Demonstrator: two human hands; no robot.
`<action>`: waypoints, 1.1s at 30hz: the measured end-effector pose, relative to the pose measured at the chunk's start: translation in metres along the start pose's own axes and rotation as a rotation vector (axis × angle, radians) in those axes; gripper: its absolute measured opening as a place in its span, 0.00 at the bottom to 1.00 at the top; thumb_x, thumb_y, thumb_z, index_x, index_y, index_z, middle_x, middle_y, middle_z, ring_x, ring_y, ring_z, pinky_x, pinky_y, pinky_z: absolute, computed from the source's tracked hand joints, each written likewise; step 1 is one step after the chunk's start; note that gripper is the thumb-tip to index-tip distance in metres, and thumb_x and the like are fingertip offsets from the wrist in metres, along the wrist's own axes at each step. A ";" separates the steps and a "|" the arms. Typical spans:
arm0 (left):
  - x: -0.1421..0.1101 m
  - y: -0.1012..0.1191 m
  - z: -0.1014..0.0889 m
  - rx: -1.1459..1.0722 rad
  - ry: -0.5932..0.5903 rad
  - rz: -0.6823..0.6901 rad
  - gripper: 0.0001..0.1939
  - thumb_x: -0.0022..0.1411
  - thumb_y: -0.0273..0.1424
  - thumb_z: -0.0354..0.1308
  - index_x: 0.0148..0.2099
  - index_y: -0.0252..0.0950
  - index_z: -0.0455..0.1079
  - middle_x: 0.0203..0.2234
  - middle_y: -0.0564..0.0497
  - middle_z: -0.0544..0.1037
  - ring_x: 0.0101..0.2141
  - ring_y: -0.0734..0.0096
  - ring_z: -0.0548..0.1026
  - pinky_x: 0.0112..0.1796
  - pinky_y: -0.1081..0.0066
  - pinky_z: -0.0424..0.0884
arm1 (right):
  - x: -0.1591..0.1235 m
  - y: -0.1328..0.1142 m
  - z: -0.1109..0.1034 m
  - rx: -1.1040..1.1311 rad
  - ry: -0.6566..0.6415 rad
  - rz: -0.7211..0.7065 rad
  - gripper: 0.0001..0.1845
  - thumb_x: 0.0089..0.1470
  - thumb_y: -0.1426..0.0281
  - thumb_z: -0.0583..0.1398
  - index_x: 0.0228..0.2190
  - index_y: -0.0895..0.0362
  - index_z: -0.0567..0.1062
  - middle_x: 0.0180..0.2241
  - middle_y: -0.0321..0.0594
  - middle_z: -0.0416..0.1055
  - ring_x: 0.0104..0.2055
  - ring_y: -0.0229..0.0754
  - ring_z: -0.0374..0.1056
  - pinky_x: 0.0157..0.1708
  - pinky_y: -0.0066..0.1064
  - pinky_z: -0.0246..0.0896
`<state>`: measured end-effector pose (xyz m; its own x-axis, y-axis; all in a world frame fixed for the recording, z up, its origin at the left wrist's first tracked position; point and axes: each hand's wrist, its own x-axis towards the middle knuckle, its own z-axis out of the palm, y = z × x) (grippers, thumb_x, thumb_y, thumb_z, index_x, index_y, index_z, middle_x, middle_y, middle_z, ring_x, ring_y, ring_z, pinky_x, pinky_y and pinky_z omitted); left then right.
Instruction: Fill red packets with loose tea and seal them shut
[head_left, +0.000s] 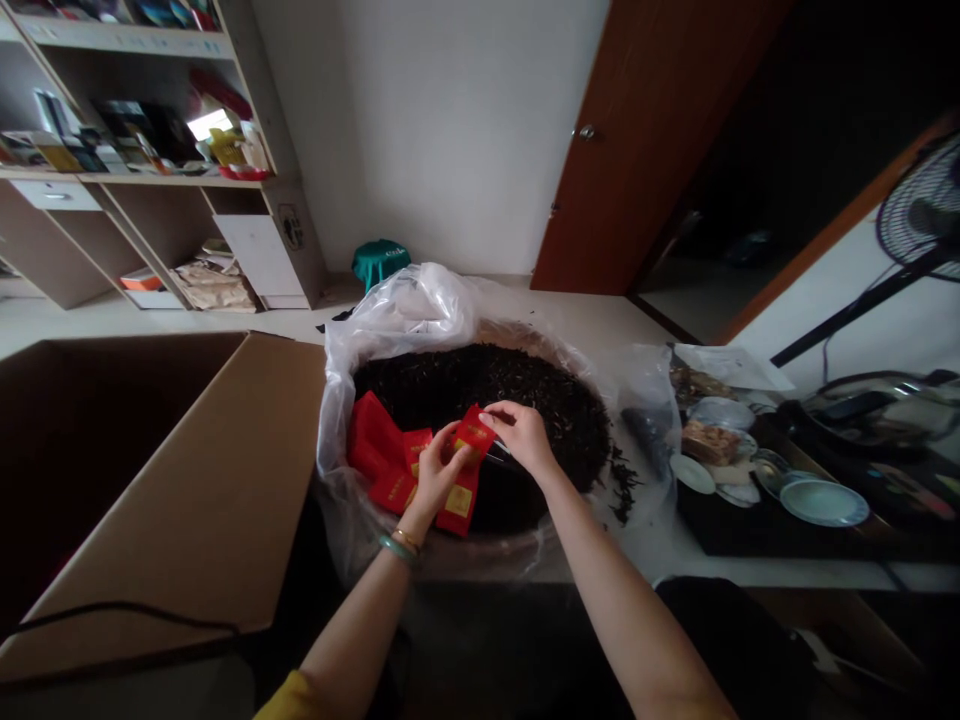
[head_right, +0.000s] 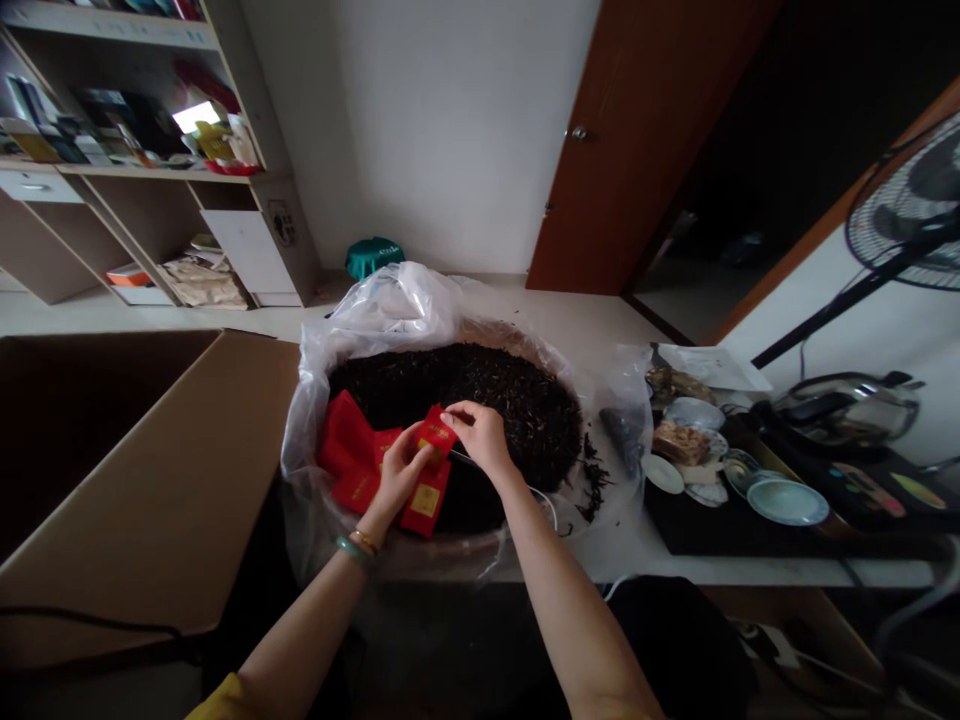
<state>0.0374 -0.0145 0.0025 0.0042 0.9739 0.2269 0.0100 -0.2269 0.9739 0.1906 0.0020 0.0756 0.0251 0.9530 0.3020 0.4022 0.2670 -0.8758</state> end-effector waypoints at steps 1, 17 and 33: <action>0.001 0.003 -0.001 -0.076 -0.041 -0.078 0.25 0.52 0.41 0.63 0.50 0.33 0.70 0.41 0.43 0.78 0.39 0.61 0.76 0.40 0.65 0.72 | 0.002 0.002 -0.002 0.016 -0.009 0.019 0.10 0.48 0.63 0.61 0.29 0.56 0.78 0.28 0.39 0.77 0.29 0.42 0.72 0.32 0.31 0.66; 0.005 0.011 0.000 -0.282 -0.040 -0.150 0.19 0.44 0.36 0.68 0.38 0.32 0.74 0.32 0.50 0.80 0.32 0.68 0.76 0.36 0.70 0.71 | 0.013 -0.001 -0.006 -0.152 0.120 -0.228 0.17 0.54 0.61 0.58 0.44 0.54 0.75 0.47 0.47 0.69 0.47 0.46 0.66 0.40 0.37 0.68; 0.004 0.007 0.001 -0.160 -0.069 -0.092 0.16 0.46 0.35 0.67 0.37 0.33 0.74 0.30 0.51 0.79 0.31 0.68 0.75 0.34 0.71 0.70 | -0.005 -0.025 -0.015 -0.689 -0.291 -0.294 0.05 0.49 0.66 0.65 0.30 0.54 0.79 0.34 0.43 0.74 0.39 0.46 0.68 0.40 0.35 0.62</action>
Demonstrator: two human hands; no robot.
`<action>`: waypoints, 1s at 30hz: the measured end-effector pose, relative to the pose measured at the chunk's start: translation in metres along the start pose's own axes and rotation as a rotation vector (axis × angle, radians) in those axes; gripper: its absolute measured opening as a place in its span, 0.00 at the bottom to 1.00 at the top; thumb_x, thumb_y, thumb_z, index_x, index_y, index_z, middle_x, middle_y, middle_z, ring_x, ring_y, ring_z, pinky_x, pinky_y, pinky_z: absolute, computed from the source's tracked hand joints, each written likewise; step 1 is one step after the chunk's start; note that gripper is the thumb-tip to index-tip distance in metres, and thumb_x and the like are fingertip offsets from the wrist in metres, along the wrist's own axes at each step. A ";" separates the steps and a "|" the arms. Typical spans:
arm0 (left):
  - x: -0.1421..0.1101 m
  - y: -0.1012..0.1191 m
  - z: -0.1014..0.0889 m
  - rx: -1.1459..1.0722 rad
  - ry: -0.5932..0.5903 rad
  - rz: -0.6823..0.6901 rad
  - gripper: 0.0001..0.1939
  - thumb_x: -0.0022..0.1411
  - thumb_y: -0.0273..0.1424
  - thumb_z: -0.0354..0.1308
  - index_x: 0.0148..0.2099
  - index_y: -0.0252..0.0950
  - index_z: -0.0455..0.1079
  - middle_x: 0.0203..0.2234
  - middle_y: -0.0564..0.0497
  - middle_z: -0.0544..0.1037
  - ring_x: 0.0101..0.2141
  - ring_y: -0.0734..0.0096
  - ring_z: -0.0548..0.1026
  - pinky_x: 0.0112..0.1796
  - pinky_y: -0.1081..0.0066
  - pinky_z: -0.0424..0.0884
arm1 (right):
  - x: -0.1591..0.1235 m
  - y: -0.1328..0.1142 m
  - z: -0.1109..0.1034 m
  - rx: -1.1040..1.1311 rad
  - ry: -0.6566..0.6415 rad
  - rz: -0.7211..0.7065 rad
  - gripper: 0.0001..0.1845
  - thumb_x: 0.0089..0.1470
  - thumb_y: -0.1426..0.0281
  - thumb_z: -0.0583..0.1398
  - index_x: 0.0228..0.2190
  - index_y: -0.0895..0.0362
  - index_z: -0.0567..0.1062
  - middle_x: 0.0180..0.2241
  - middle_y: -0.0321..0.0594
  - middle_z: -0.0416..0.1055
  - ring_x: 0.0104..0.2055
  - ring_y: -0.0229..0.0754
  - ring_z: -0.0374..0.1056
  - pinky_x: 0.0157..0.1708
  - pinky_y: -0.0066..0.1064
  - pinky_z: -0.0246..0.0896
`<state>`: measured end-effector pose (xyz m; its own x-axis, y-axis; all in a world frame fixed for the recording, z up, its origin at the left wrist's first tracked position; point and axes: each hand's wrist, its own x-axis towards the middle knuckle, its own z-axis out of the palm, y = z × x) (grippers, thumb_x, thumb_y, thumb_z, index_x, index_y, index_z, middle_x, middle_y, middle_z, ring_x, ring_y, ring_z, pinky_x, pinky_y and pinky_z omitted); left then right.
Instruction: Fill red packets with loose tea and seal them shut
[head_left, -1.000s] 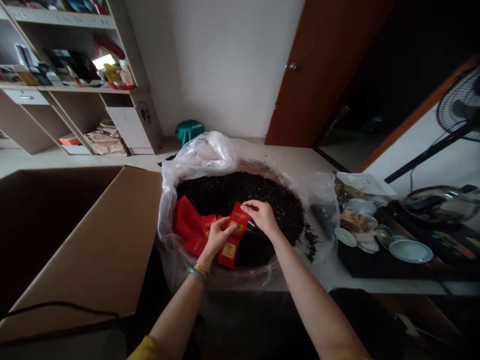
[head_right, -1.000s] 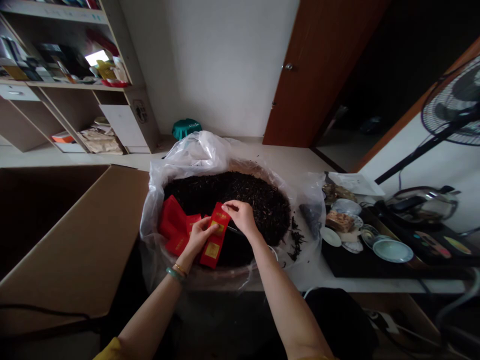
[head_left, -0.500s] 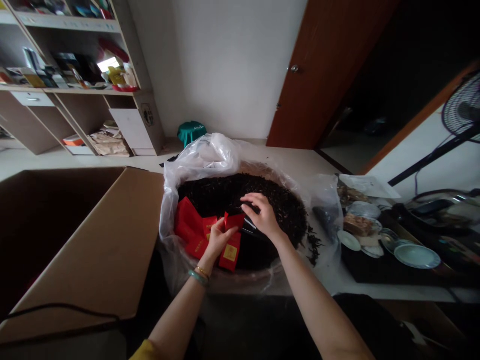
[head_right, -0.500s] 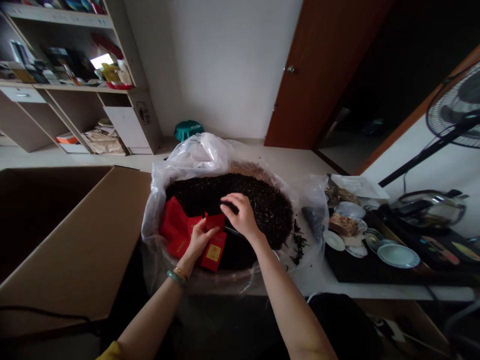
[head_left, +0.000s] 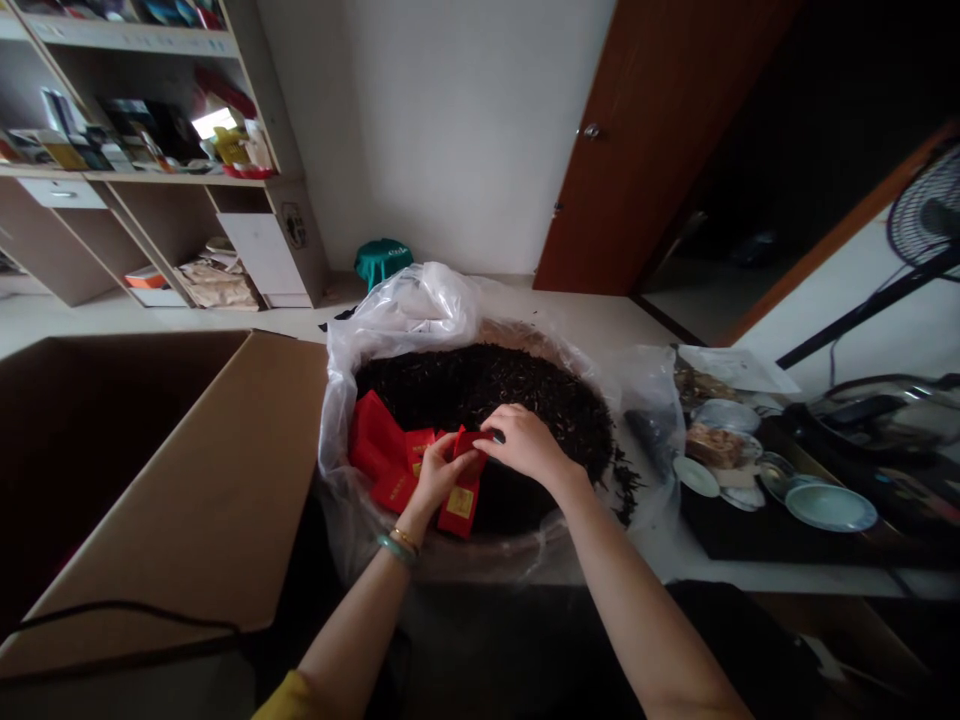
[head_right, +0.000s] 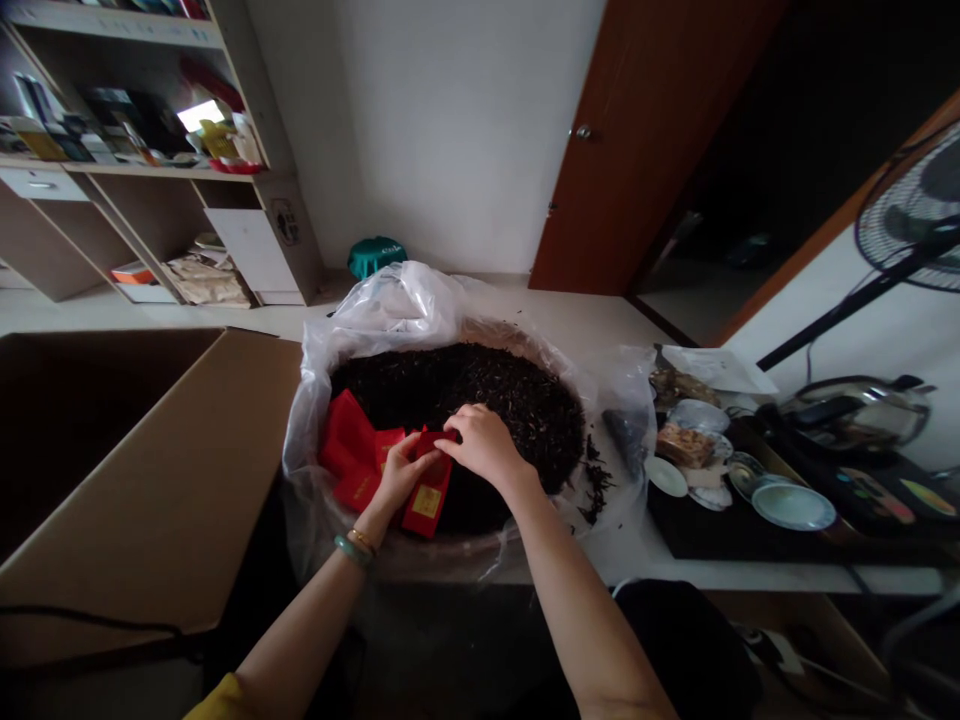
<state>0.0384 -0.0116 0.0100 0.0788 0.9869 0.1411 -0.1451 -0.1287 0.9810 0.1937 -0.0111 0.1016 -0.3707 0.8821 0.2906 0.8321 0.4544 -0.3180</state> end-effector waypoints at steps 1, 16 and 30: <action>0.000 0.000 0.000 -0.016 -0.012 -0.013 0.16 0.46 0.36 0.67 0.37 0.33 0.74 0.31 0.50 0.79 0.32 0.67 0.75 0.34 0.71 0.71 | 0.000 0.000 0.000 -0.020 -0.053 0.013 0.05 0.49 0.65 0.65 0.30 0.54 0.79 0.32 0.42 0.75 0.37 0.46 0.69 0.37 0.34 0.61; -0.001 0.003 -0.002 -0.200 0.063 -0.184 0.22 0.41 0.43 0.69 0.36 0.33 0.75 0.29 0.48 0.81 0.30 0.66 0.77 0.34 0.69 0.72 | -0.005 0.008 0.013 0.165 -0.124 0.040 0.06 0.55 0.72 0.59 0.28 0.54 0.77 0.29 0.37 0.71 0.30 0.38 0.68 0.31 0.27 0.59; 0.002 -0.005 -0.003 -0.087 0.054 -0.094 0.14 0.42 0.38 0.68 0.28 0.33 0.74 0.22 0.52 0.78 0.24 0.72 0.72 0.28 0.74 0.68 | 0.003 0.001 0.044 0.441 0.140 0.133 0.04 0.52 0.74 0.58 0.26 0.56 0.73 0.29 0.38 0.72 0.32 0.39 0.68 0.36 0.31 0.64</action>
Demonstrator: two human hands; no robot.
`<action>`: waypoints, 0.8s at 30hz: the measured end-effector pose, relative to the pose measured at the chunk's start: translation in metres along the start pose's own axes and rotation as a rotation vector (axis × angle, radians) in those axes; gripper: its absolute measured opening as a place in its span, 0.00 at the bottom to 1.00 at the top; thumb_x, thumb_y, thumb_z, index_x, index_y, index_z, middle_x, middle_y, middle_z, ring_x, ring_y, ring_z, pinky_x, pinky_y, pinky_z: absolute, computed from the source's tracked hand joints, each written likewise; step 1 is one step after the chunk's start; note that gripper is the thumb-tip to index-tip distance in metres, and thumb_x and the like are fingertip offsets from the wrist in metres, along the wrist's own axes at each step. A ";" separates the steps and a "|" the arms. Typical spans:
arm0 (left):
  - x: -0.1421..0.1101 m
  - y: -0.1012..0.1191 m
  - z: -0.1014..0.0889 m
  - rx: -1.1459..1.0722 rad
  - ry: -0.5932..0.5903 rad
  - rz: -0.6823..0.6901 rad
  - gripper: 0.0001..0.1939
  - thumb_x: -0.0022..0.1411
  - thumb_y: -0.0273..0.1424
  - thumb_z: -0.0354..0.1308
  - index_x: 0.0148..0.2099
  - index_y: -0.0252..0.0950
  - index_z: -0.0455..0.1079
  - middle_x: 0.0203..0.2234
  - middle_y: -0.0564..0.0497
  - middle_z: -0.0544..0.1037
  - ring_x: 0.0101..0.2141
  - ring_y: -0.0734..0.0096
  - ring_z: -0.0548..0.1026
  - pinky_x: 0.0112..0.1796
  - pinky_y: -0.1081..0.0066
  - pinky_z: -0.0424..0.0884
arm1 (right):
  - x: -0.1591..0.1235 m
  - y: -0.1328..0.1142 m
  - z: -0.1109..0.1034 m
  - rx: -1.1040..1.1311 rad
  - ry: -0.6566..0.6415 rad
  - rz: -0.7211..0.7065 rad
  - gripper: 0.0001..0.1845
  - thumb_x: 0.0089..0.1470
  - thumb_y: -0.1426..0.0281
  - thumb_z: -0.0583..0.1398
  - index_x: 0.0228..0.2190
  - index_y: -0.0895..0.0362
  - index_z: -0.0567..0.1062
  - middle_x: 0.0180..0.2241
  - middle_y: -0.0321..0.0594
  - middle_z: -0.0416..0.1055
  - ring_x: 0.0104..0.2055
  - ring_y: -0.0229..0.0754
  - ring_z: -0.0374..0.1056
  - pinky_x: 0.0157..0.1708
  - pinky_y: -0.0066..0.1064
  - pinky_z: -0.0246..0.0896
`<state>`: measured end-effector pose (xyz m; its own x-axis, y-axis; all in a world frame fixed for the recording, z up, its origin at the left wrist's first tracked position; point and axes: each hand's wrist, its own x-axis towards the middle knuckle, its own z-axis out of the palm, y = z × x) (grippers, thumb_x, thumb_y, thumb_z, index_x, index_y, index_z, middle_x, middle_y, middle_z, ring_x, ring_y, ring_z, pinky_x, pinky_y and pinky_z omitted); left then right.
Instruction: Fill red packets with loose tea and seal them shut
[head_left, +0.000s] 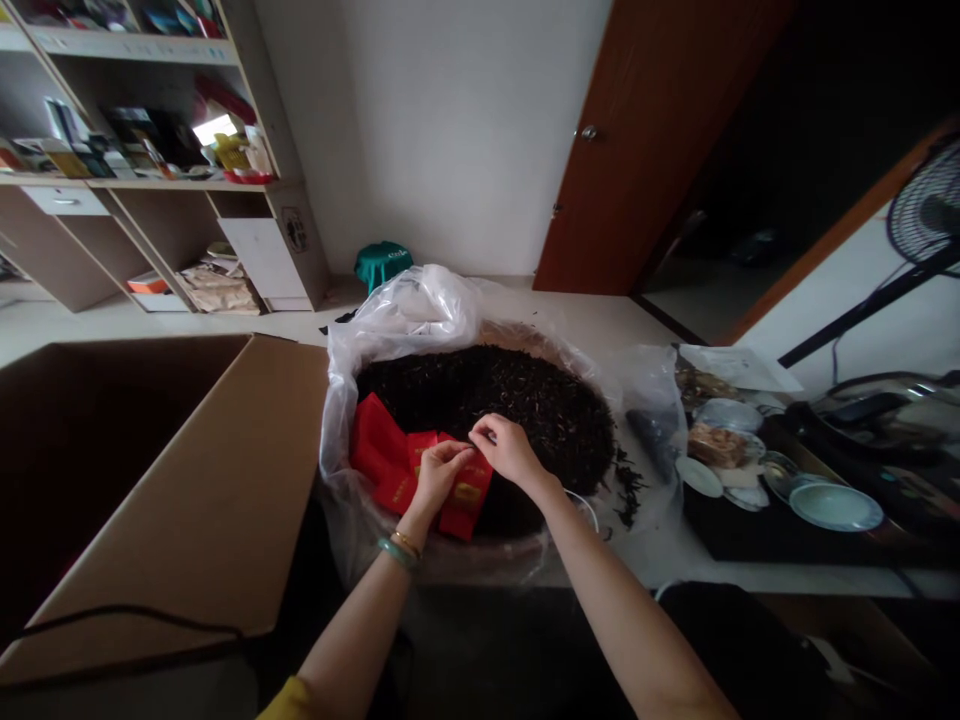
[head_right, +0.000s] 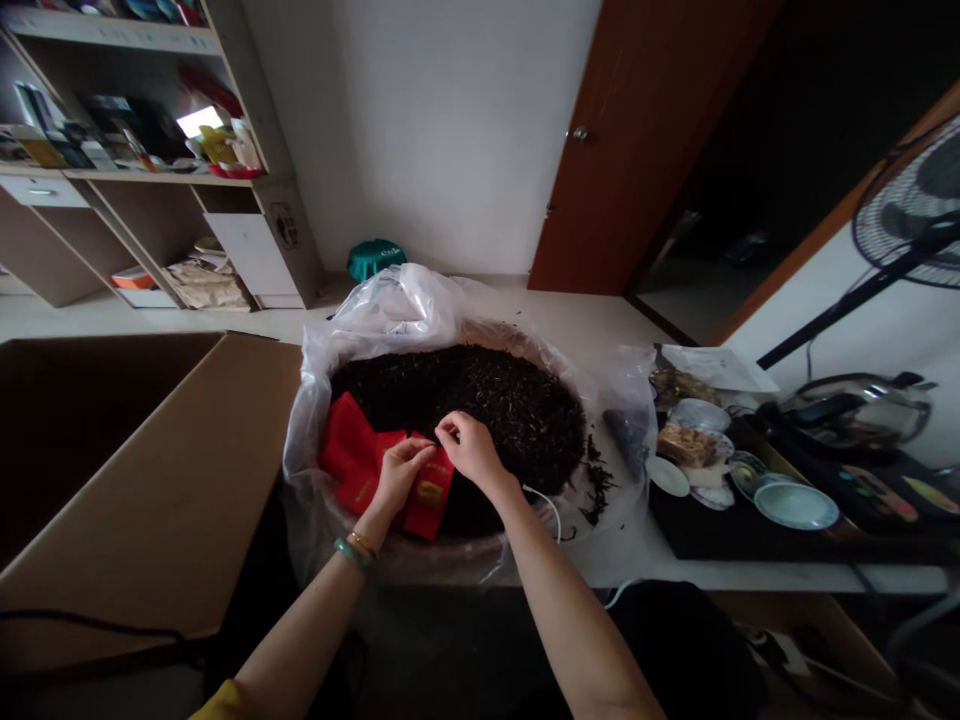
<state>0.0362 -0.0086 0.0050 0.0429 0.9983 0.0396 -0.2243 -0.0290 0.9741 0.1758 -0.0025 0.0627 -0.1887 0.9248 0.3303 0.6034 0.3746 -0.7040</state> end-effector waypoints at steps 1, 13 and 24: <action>0.000 0.001 0.000 -0.020 0.028 0.004 0.14 0.43 0.38 0.68 0.29 0.33 0.74 0.23 0.52 0.78 0.25 0.72 0.73 0.29 0.74 0.68 | -0.001 0.001 -0.002 0.050 0.007 0.036 0.03 0.52 0.72 0.58 0.28 0.56 0.73 0.29 0.38 0.72 0.32 0.38 0.69 0.35 0.30 0.65; -0.004 0.009 0.003 -0.077 0.095 -0.007 0.23 0.49 0.39 0.65 0.47 0.36 0.70 0.27 0.53 0.78 0.27 0.73 0.74 0.29 0.75 0.68 | -0.014 0.012 -0.002 0.182 -0.093 0.165 0.02 0.47 0.70 0.58 0.25 0.55 0.71 0.24 0.34 0.71 0.26 0.38 0.67 0.28 0.29 0.65; -0.004 0.008 0.003 -0.027 -0.017 -0.017 0.19 0.41 0.43 0.69 0.26 0.32 0.73 0.20 0.54 0.76 0.21 0.76 0.70 0.24 0.77 0.65 | -0.013 0.008 -0.015 -0.077 -0.203 0.043 0.06 0.49 0.68 0.63 0.30 0.57 0.75 0.31 0.39 0.73 0.33 0.40 0.69 0.35 0.30 0.62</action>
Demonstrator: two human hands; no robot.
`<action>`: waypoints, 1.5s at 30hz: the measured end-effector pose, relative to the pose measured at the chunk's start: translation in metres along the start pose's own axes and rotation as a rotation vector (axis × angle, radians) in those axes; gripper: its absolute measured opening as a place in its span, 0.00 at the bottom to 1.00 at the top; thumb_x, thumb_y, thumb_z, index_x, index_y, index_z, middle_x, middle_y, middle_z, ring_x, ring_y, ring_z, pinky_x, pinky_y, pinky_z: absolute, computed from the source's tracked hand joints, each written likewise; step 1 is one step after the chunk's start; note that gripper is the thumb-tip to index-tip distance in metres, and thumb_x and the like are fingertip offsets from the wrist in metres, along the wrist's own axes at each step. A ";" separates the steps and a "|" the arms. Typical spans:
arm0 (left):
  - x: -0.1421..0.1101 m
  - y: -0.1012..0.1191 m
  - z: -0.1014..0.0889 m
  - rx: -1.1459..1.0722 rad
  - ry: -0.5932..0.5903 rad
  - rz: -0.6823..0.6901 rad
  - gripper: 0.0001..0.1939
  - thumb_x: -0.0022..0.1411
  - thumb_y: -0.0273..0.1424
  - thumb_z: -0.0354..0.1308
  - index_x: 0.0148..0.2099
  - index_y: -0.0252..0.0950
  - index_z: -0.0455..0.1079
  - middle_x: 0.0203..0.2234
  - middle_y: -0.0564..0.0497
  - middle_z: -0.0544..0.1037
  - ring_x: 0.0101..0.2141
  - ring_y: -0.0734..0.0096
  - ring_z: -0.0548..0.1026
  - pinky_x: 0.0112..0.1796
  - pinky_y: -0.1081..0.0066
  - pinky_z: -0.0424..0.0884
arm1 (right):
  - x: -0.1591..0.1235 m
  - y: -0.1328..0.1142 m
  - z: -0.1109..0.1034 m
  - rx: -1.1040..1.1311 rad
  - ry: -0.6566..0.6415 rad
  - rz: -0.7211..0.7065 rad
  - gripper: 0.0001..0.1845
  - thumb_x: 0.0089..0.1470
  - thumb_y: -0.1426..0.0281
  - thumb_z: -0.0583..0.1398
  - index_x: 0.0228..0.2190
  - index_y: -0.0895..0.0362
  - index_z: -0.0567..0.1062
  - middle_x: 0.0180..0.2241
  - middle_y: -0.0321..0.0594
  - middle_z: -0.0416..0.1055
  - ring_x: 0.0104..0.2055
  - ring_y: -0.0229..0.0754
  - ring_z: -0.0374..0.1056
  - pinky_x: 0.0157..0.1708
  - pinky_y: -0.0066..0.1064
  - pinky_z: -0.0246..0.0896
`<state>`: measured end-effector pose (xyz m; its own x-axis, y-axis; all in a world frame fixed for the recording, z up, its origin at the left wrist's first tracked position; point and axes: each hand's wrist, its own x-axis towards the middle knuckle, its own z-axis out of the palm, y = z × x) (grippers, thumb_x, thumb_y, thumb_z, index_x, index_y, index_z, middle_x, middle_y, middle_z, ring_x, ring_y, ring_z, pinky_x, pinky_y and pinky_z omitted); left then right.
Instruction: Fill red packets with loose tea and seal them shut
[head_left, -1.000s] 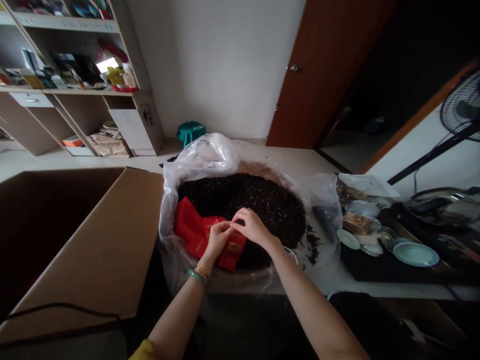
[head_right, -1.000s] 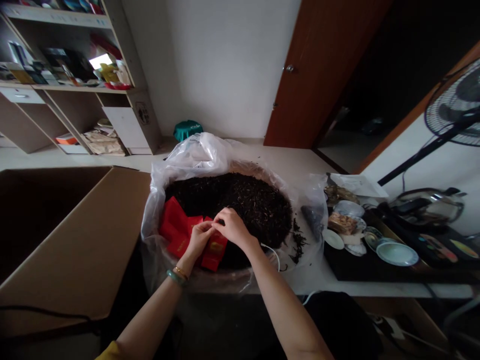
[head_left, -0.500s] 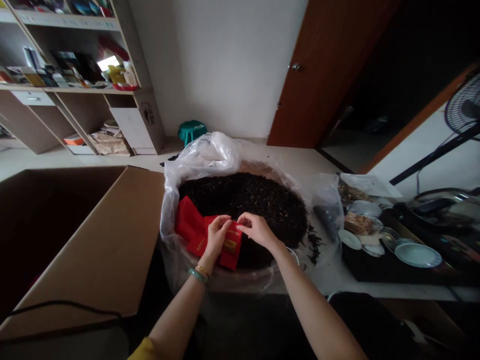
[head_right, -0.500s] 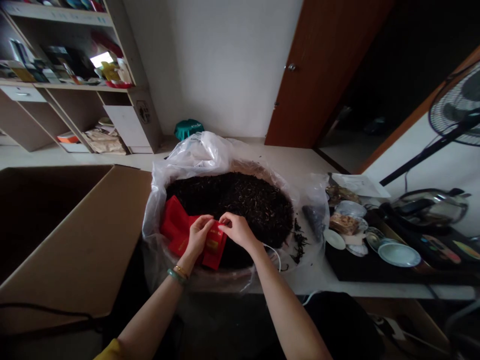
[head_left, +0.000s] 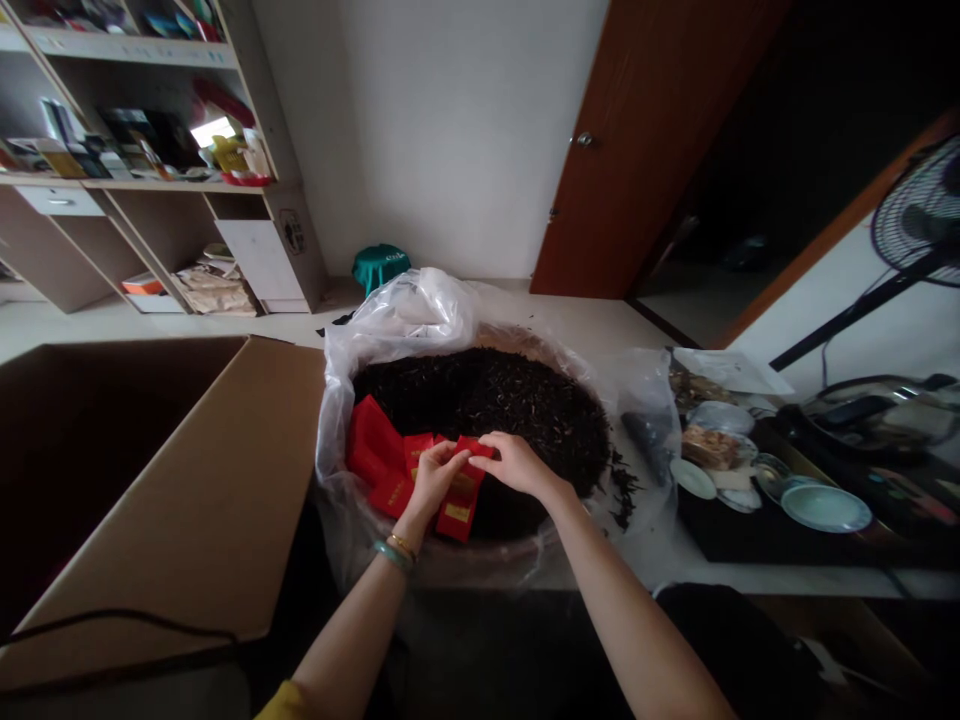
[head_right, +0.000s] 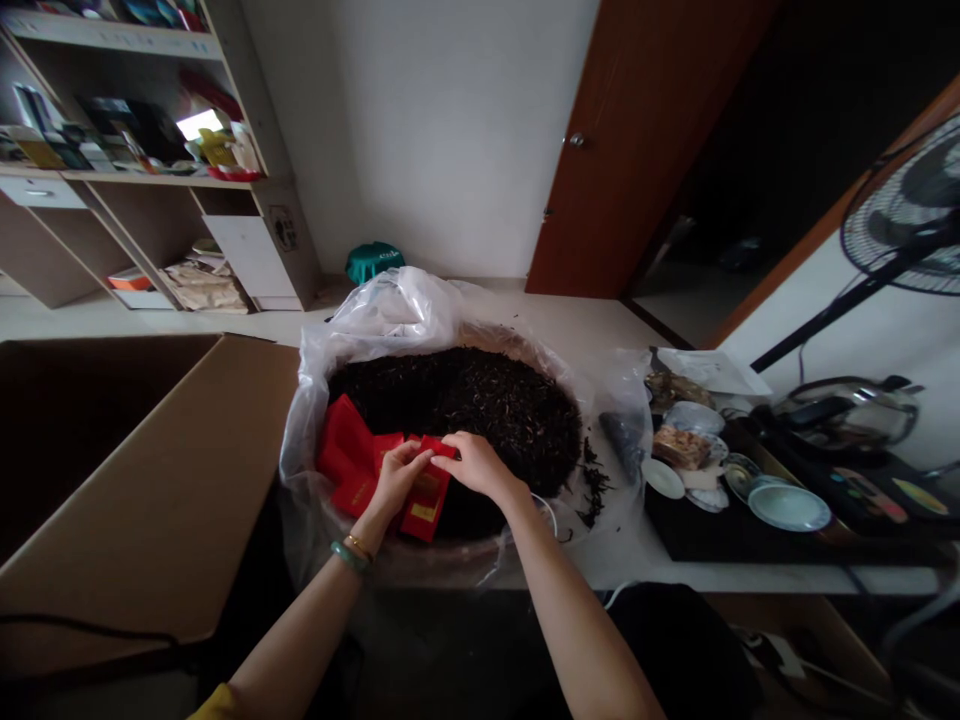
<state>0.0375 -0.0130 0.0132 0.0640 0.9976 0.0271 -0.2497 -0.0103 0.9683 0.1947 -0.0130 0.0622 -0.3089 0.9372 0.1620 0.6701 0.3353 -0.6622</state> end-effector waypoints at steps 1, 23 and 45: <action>0.000 0.000 -0.001 0.009 -0.001 -0.002 0.19 0.41 0.44 0.69 0.26 0.32 0.73 0.19 0.54 0.75 0.21 0.76 0.70 0.24 0.77 0.64 | 0.000 -0.001 0.000 -0.044 -0.015 -0.002 0.05 0.50 0.68 0.62 0.28 0.58 0.75 0.29 0.38 0.72 0.31 0.39 0.68 0.33 0.29 0.61; -0.004 0.005 0.003 0.158 -0.187 -0.053 0.25 0.34 0.34 0.73 0.36 0.31 0.69 0.26 0.52 0.77 0.27 0.71 0.73 0.32 0.72 0.70 | 0.010 -0.010 -0.011 -0.275 0.286 -0.312 0.09 0.59 0.69 0.57 0.29 0.55 0.76 0.27 0.39 0.72 0.34 0.41 0.65 0.36 0.31 0.62; -0.002 -0.002 0.003 0.197 -0.113 0.066 0.24 0.35 0.33 0.73 0.36 0.32 0.72 0.28 0.50 0.78 0.30 0.66 0.75 0.35 0.70 0.71 | 0.008 -0.030 -0.009 -0.160 0.141 -0.251 0.09 0.52 0.76 0.61 0.37 0.58 0.76 0.37 0.44 0.74 0.42 0.44 0.67 0.46 0.36 0.64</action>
<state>0.0403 -0.0152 0.0116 0.1645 0.9803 0.1093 -0.0643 -0.0999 0.9929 0.1787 -0.0146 0.0901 -0.3890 0.8236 0.4127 0.6857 0.5580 -0.4673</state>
